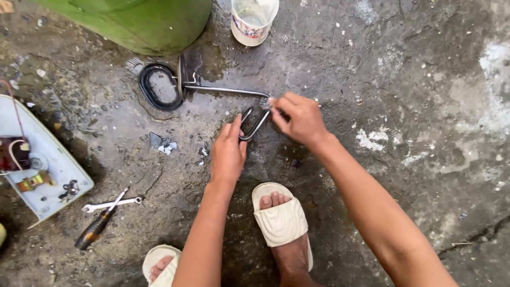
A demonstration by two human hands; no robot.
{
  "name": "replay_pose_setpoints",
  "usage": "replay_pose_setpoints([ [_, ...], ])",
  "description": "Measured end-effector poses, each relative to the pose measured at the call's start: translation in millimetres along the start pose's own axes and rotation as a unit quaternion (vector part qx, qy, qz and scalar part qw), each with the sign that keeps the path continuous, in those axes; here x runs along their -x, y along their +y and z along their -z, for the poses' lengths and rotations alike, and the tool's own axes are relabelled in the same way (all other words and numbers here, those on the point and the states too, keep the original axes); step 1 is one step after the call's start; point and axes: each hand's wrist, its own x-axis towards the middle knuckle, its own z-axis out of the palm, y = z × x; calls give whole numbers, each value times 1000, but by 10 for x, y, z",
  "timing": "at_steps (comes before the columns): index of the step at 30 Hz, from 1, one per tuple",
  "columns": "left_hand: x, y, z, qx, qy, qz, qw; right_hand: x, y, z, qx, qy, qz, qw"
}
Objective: Cleaning and polishing a metal heating element from an appliance using steel wool and water to remove mineral deposits.
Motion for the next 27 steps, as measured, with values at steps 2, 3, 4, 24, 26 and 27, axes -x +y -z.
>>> replay_pose_setpoints([
  [2, -2, -11, 43, -20, 9, -25, 999, -74, -81, 55, 0, 26, -11, 1000],
  [3, 22, 6, 20, -29, 19, -45, 998, -84, -102, 120, 2, 43, -16, 999],
  [4, 24, -22, -40, -29, 19, -41, 999, -18, -181, 195, -1, 41, -16, 999],
  [24, 358, 810, 655, 384, -65, -93, 916, 86, -874, 814, -656, 231, -399, 598],
  [26, 389, 899, 725, 378, -84, -75, 919, -109, -1042, 968, -711, 236, -360, 556],
  [27, 401, 940, 768, 371, -102, -58, 921, -216, -1127, 1035, -763, 240, -317, 510],
])
